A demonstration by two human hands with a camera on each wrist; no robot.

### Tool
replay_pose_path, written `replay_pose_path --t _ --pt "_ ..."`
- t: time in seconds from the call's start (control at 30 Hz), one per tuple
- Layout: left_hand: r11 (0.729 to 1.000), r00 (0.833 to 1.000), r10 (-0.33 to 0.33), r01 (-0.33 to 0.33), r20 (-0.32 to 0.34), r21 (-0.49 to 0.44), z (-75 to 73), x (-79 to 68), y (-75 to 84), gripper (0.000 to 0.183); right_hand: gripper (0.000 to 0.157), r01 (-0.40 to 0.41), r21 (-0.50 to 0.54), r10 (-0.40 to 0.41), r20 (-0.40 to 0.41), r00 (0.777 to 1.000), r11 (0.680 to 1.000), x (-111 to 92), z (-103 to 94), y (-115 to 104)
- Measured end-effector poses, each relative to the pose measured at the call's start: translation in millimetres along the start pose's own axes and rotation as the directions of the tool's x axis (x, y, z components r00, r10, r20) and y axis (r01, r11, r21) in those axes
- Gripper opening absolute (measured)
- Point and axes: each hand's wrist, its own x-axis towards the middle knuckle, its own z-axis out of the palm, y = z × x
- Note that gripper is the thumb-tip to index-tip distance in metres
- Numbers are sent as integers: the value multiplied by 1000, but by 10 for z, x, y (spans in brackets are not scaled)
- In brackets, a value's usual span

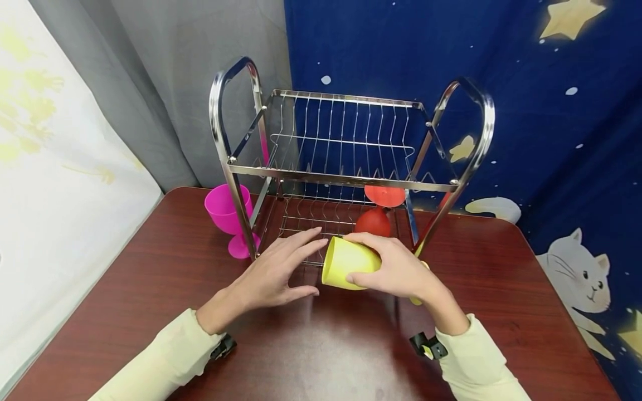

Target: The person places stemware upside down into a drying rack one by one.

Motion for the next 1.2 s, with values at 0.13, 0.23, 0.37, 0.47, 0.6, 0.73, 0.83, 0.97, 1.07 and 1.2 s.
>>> replay_pose_path --t 0.13,0.23,0.37,0.47,0.6,0.73,0.83,0.97,1.07,1.2 --pt "1000 1000 18 -18 3 -1 13 3 11 96 60 -5 -21 5 10 1000 1000 25 37 -12" --pt "999 999 35 -35 7 -4 28 2 20 96 61 -3 -36 4 19 1000 999 40 55 -25" --pt "998 998 59 -59 9 5 45 6 36 95 60 10 -61 -8 34 999 998 60 79 -32" --pt "997 997 79 -79 11 11 58 9 52 96 59 13 -76 -10 45 999 997 73 96 -40" --pt "995 995 97 -97 17 1 72 18 78 98 58 21 -81 -17 56 998 996 84 117 -61" --pt "996 995 91 -90 35 -24 83 22 95 98 57 37 -84 -31 72 997 996 91 135 -83" --pt "996 995 84 -82 47 -42 94 15 100 95 58 40 -92 -33 83 996 995 92 147 -94" --pt "991 992 120 -118 24 -58 114 13 94 86 59 40 -105 -31 80 996 994 94 153 -97" --pt "985 987 163 -164 -10 -61 127 16 84 80 60 42 -106 -34 78 996 994 97 149 -93" --pt "978 979 197 -200 -45 -62 128 19 73 76 60 51 -98 -42 89 995 994 107 139 -84"
